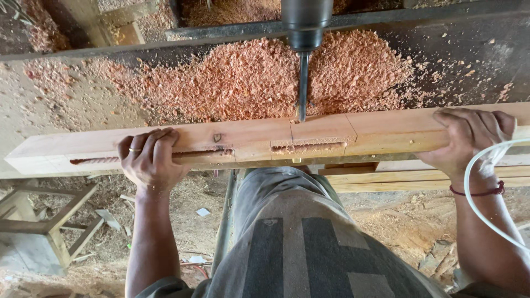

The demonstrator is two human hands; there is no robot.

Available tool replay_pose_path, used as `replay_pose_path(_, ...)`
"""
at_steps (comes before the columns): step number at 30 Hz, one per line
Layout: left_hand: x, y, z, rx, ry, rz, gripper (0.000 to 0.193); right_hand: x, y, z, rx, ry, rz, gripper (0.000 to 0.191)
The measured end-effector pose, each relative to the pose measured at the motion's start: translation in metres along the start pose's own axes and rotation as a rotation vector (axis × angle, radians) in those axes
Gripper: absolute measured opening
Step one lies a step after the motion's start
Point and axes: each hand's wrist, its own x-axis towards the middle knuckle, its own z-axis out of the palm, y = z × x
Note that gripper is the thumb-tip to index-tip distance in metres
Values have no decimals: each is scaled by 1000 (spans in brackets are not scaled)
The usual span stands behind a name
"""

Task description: The person holds a long wooden plank on a drill press table and drills a series of holes along it, repositioning the plank between each hole and steadying it with both hands while the machine bores through the wood.

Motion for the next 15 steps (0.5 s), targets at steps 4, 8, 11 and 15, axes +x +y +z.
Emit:
replay_pose_path(4, -5, -3, 5, -6, 4, -15, 55, 2, 1, 1, 1, -4, -21, 34)
replay_pose_path(8, -10, -8, 9, -9, 1, -26, 44, 2, 5, 9, -62, 29, -45, 33)
replay_pose_path(11, -9, -11, 12, -30, 0, -29, 36, 0, 8, 13, -102, 27, -84, 41)
replay_pose_path(15, -1, -11, 11, -2, 22, 6, 46, 0, 8, 12, -59, 20, -45, 39)
